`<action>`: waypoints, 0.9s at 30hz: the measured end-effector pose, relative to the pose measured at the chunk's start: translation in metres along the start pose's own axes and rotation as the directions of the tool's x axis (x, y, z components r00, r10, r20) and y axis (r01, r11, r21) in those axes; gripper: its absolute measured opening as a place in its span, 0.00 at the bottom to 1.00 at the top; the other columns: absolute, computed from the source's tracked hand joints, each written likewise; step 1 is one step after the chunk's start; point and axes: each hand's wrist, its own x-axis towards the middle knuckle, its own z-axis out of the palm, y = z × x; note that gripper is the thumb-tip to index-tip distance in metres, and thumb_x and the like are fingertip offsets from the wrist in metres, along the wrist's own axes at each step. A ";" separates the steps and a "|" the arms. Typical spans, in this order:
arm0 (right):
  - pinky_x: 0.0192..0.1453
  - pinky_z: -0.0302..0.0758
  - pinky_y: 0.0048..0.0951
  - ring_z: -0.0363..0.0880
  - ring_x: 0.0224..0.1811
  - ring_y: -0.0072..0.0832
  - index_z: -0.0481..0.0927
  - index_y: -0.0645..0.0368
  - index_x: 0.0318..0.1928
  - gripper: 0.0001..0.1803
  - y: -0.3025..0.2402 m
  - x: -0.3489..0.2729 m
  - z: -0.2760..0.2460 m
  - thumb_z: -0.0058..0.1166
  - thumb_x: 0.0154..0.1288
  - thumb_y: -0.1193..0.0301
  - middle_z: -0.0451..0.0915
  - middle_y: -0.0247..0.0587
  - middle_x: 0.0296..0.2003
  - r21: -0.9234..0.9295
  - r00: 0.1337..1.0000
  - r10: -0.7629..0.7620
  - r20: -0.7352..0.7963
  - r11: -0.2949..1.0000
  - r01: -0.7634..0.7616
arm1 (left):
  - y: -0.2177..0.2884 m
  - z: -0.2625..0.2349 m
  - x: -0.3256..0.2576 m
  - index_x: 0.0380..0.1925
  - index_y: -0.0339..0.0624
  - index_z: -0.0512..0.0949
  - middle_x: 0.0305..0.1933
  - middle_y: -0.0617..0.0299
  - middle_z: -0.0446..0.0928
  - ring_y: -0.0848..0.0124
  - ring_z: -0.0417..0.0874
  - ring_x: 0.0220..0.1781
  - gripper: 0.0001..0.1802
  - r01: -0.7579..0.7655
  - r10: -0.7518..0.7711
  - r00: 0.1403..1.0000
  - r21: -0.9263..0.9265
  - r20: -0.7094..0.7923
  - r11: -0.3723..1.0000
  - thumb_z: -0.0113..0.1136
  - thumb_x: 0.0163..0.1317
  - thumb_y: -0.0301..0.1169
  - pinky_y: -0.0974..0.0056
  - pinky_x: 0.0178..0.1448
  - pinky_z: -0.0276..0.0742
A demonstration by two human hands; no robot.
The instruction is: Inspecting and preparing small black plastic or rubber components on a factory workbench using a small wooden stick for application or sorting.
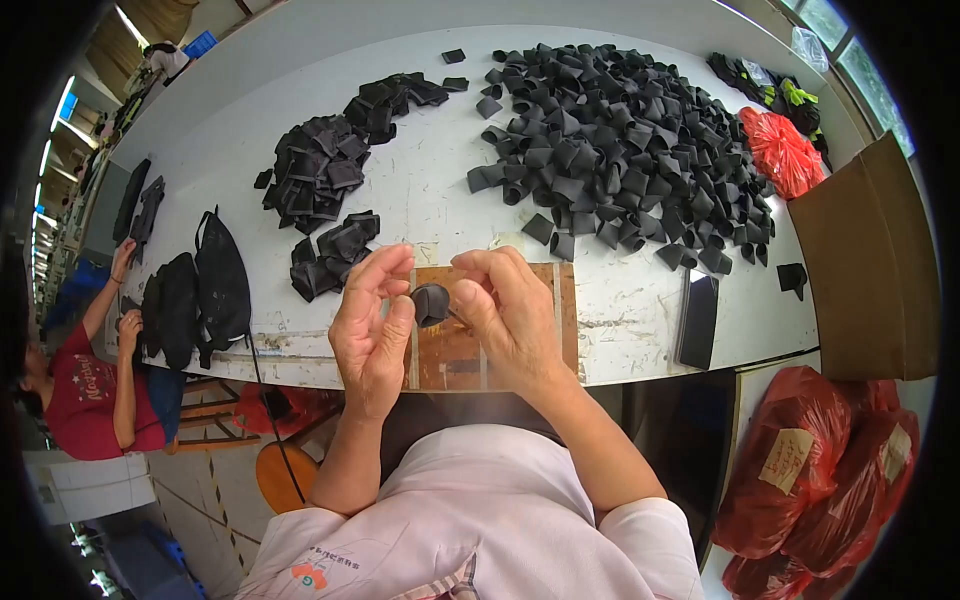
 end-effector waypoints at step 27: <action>0.24 0.65 0.29 0.67 0.23 0.32 0.76 0.62 0.29 0.10 0.011 0.006 0.012 0.60 0.42 0.78 0.69 0.37 0.21 -0.049 0.919 -0.394 0.005 0.918 0.393 | 0.009 0.000 -0.019 0.30 0.35 0.73 0.33 0.61 0.73 0.75 0.69 0.29 0.04 0.272 -0.457 0.882 -0.670 -0.113 0.691 0.53 0.58 0.25 0.72 0.38 0.66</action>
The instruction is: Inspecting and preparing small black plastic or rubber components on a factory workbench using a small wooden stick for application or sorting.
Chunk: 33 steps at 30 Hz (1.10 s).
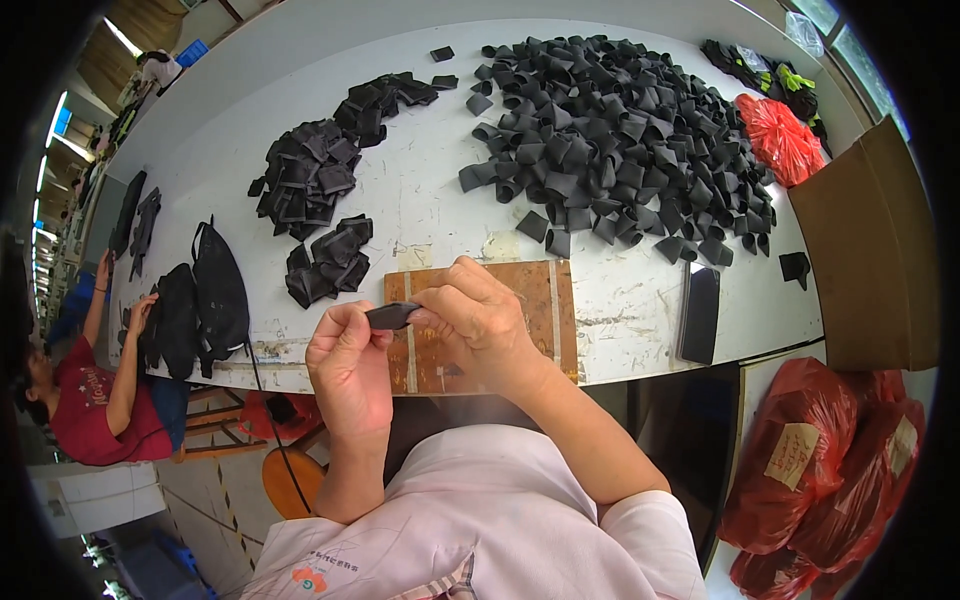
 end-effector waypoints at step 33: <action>0.24 0.68 0.18 0.69 0.20 0.19 0.73 0.62 0.26 0.12 -0.041 -0.041 -0.006 0.47 0.63 0.68 0.73 0.36 0.21 0.714 0.582 0.788 0.204 0.287 -0.639 | -0.017 0.003 -0.022 0.33 0.32 0.73 0.30 0.62 0.76 0.80 0.75 0.30 0.07 -0.094 0.029 0.985 0.384 0.170 0.918 0.56 0.56 0.24 0.76 0.37 0.71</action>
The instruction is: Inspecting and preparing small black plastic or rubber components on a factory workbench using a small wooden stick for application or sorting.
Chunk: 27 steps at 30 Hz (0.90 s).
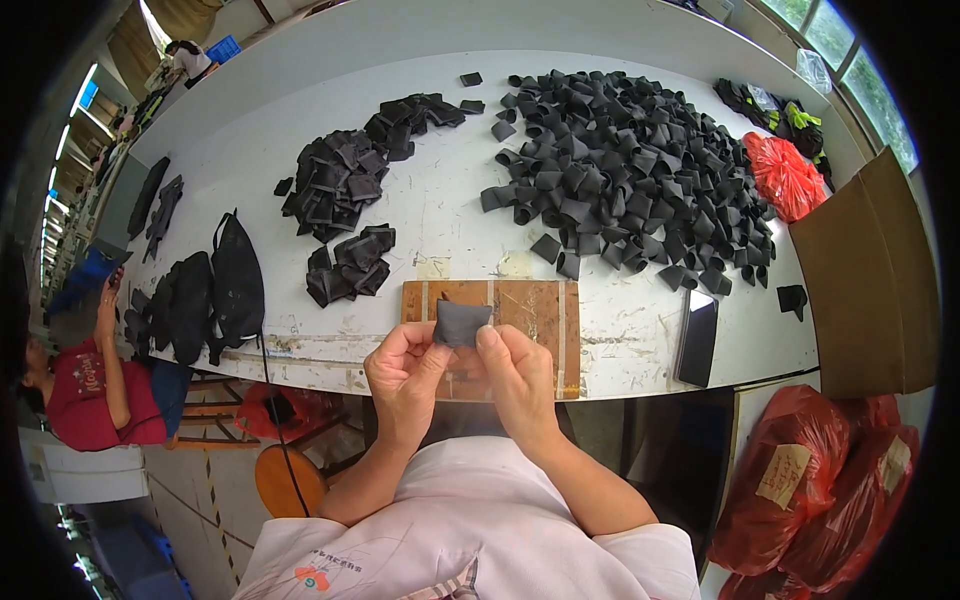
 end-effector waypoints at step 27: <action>0.19 0.64 0.23 0.67 0.18 0.24 0.75 0.61 0.24 0.10 0.009 0.004 0.002 0.48 0.41 0.88 0.68 0.38 0.23 -0.748 0.729 -0.611 0.308 0.318 0.583 | -0.007 -0.021 0.001 0.16 0.35 0.68 0.15 0.62 0.69 0.79 0.67 0.17 0.06 0.027 -0.067 0.994 0.397 0.088 0.918 0.54 0.45 0.22 0.70 0.21 0.63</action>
